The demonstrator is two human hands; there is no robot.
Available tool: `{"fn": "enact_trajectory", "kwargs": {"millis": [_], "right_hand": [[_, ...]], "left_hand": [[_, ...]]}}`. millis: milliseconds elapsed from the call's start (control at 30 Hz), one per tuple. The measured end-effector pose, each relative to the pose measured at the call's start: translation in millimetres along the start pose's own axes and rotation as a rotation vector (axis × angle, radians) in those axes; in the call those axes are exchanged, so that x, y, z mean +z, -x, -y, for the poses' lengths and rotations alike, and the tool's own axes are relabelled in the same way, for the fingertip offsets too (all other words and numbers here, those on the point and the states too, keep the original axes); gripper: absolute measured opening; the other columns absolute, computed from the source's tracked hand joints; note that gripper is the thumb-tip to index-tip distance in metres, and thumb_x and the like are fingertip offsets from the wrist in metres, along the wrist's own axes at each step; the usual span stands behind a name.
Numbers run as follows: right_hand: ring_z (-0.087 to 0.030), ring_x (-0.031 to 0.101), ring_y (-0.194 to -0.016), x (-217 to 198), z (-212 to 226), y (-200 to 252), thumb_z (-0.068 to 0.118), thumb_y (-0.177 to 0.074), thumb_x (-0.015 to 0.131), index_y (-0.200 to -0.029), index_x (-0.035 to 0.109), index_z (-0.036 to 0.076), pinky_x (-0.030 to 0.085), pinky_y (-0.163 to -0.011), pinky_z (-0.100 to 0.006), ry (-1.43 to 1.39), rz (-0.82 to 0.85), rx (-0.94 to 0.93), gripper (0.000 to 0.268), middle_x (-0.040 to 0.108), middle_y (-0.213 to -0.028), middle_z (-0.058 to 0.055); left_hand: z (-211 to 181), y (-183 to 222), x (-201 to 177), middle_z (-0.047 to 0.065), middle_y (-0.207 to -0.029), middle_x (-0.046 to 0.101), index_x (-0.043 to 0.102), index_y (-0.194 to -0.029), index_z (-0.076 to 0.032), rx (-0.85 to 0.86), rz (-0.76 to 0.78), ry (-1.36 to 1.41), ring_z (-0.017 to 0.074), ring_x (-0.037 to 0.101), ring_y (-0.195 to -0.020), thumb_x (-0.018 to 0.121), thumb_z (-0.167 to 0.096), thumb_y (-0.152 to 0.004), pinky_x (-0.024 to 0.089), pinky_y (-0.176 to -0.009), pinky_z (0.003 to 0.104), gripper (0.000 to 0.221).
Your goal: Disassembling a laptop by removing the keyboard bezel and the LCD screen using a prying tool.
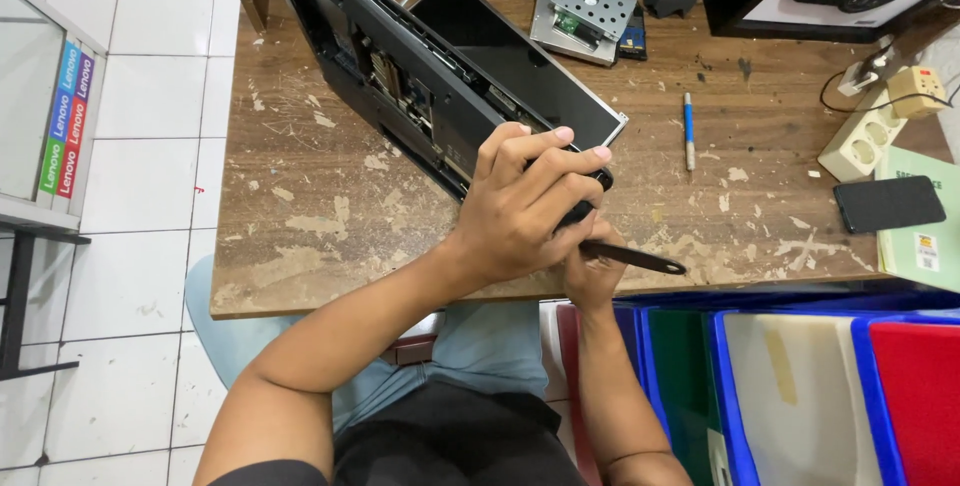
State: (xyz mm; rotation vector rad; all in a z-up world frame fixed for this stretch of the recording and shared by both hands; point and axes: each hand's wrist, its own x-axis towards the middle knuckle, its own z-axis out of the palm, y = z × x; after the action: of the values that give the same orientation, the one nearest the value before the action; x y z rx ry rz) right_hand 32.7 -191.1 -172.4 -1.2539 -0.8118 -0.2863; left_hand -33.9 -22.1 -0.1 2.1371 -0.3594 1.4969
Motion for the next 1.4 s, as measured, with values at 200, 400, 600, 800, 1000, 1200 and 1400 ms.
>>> {"fn": "enact_trajectory", "kwargs": {"millis": [200, 400, 600, 800, 1000, 1200, 1400], "right_hand": [[-0.032, 0.071, -0.067, -9.5, 13.5, -0.2, 0.009, -0.093, 0.084, -0.084, 0.073, 0.003, 0.052, -0.062, -0.039, 0.342, 0.118, 0.041, 0.016, 0.075, -0.077, -0.017], [-0.028, 0.072, -0.068, -21.0, 9.6, 0.3, 0.005, -0.088, 0.085, -0.083, 0.076, 0.004, 0.054, -0.065, -0.040, 0.357, 0.170, 0.115, 0.010, 0.075, -0.075, -0.015], [-0.024, 0.073, -0.069, -34.2, -2.5, 13.1, -0.001, -0.082, 0.085, -0.082, 0.080, 0.005, 0.056, -0.067, -0.041, 0.368, 0.238, 0.216, 0.007, 0.076, -0.072, -0.013], [-0.026, 0.074, -0.070, -44.6, -8.2, 20.7, -0.004, -0.081, 0.084, -0.082, 0.079, 0.004, 0.057, -0.068, -0.042, 0.390, 0.266, 0.258, 0.009, 0.075, -0.072, -0.015], [-0.020, 0.073, -0.075, -33.4, 8.3, 9.3, -0.006, -0.081, 0.082, -0.083, 0.081, 0.005, 0.057, -0.069, -0.040, 0.385, 0.301, 0.294, 0.011, 0.076, -0.073, -0.014], [-0.022, 0.072, -0.074, -30.4, 11.0, 6.5, -0.004, -0.083, 0.080, -0.084, 0.080, 0.003, 0.056, -0.068, -0.045, 0.399, 0.304, 0.311, 0.008, 0.076, -0.075, -0.015], [-0.051, 0.068, -0.067, -19.2, 18.1, 9.9, 0.000, -0.090, 0.084, -0.083, 0.068, 0.000, 0.052, -0.055, -0.052, 0.534, 0.407, 0.086, 0.017, 0.071, -0.074, -0.024]], "left_hand": [[-0.1, 0.4, -0.1, -0.001, -0.121, 0.075, 0.074, -0.097, -0.018, 0.001, 0.003, 0.010, 0.0245, 0.058, -0.123, 0.086, -0.021, -0.089, 0.037, -0.118, 0.046, 0.015], [-0.3, 0.7, -0.7, -0.001, -0.121, 0.075, 0.073, -0.097, -0.019, -0.001, 0.006, 0.011, 0.0244, 0.058, -0.125, 0.085, -0.020, -0.091, 0.037, -0.119, 0.046, 0.013], [2.7, -1.4, 4.4, -0.002, -0.122, 0.073, 0.073, -0.098, -0.020, 0.006, 0.002, 0.028, 0.0236, 0.057, -0.125, 0.084, -0.018, -0.091, 0.035, -0.120, 0.045, 0.012], [0.6, -4.2, 4.5, -0.001, -0.123, 0.073, 0.072, -0.097, -0.019, 0.002, 0.001, 0.019, 0.0239, 0.057, -0.126, 0.082, -0.016, -0.091, 0.035, -0.120, 0.045, 0.012], [2.0, -3.9, 6.4, -0.001, -0.121, 0.073, 0.072, -0.097, -0.019, 0.001, 0.013, 0.018, 0.0244, 0.056, -0.125, 0.083, -0.016, -0.091, 0.034, -0.120, 0.046, 0.013], [3.0, -3.3, 3.3, -0.002, -0.123, 0.073, 0.073, -0.098, -0.020, 0.013, 0.018, 0.008, 0.0239, 0.056, -0.125, 0.085, -0.017, -0.090, 0.034, -0.120, 0.045, 0.015], [7.8, -1.2, -1.3, -0.002, -0.126, 0.074, 0.074, -0.100, -0.020, 0.003, 0.043, 0.030, 0.0237, 0.057, -0.126, 0.086, -0.022, -0.091, 0.036, -0.120, 0.044, 0.015]]}}
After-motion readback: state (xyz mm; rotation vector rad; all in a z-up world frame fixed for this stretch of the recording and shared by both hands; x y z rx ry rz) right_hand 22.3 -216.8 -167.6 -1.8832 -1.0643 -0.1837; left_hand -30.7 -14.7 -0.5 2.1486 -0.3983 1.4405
